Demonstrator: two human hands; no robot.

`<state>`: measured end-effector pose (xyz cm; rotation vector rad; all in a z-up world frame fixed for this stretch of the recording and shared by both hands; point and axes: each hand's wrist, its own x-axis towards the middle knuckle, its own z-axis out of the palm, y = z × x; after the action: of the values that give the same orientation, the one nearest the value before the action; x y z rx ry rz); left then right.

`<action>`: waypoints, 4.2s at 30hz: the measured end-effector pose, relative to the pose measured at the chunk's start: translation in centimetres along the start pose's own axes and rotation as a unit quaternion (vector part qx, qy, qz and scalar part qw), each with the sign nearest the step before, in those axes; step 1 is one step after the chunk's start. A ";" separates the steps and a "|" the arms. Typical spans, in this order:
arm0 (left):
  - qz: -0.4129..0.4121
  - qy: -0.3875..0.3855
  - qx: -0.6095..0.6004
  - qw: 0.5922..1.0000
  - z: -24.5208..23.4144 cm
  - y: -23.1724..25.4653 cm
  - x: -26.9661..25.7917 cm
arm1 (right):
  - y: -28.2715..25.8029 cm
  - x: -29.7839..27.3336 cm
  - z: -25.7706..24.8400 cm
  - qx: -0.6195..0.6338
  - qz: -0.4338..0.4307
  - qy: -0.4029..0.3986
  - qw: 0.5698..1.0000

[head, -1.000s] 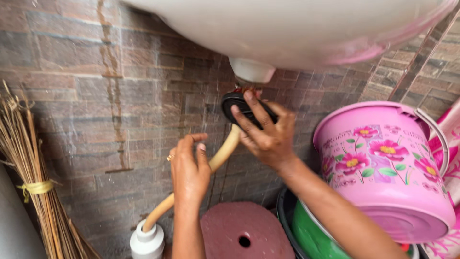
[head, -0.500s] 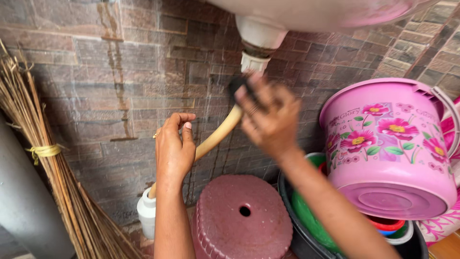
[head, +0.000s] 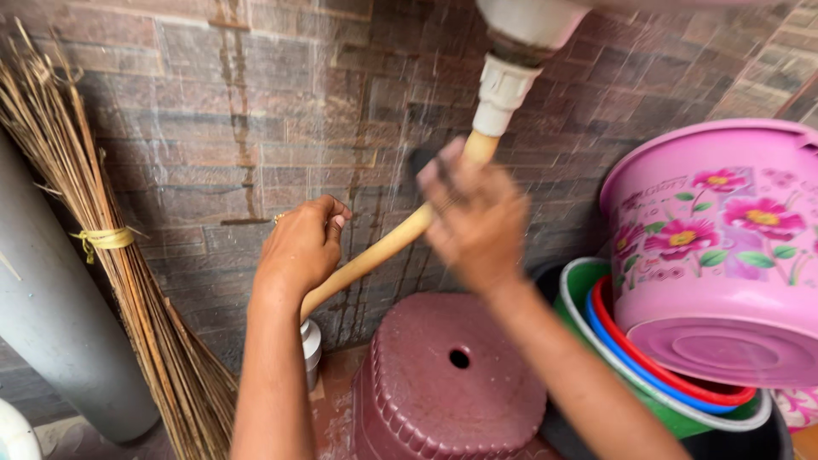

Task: The person scrubs the exterior and interior of a white wall-mounted sink using a brush. They then rinse the sink and a small cup under running water from the tap.

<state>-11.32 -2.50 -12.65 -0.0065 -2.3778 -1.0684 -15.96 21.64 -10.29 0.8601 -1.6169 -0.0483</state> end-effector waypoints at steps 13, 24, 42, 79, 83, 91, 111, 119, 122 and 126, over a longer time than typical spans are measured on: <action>-0.143 -0.235 0.086 0.958 5.0 -17.3 -1.2 | -16.9 -4.8 7.6 0.188 0.052 -0.267 0.944; -0.111 -0.212 0.052 0.970 3.3 -16.4 -1.1 | -7.4 -3.3 1.2 -0.029 0.055 -0.116 0.991; -0.185 -0.126 0.081 0.971 -0.4 -14.7 -1.6 | -7.8 -2.5 -1.2 -0.003 0.105 -0.178 0.978; -0.161 -0.168 0.111 0.966 0.6 -13.6 -0.4 | -13.8 -2.8 3.0 0.227 0.260 -0.302 0.889; -0.138 -0.176 0.078 0.972 2.4 -15.5 -0.2 | -3.4 -0.7 -3.8 -0.052 0.050 -0.134 0.988; -0.023 -0.216 -0.067 0.974 9.6 -15.9 -0.2 | -12.7 -3.7 3.6 0.035 0.045 -0.169 0.984; -0.050 -0.144 -0.100 0.983 10.0 -15.6 -1.6 | -9.2 -4.6 2.9 0.069 0.019 -0.137 0.988; -0.041 -0.119 -0.089 0.988 10.3 -15.4 -1.8 | -4.7 -1.4 -0.1 0.030 0.030 -0.169 0.985; -0.051 -0.151 -0.043 0.986 9.5 -13.2 -1.3 | 2.9 1.0 -5.0 -0.074 0.017 -0.055 0.996; 0.019 -0.140 -0.049 0.989 9.3 -9.3 -0.4 | 6.1 2.4 -5.6 -0.061 0.004 0.010 0.998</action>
<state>-17.23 -2.28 -24.38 -0.2531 -2.5566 -1.2341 -14.07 27.15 -3.92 0.7587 -1.5809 -0.1315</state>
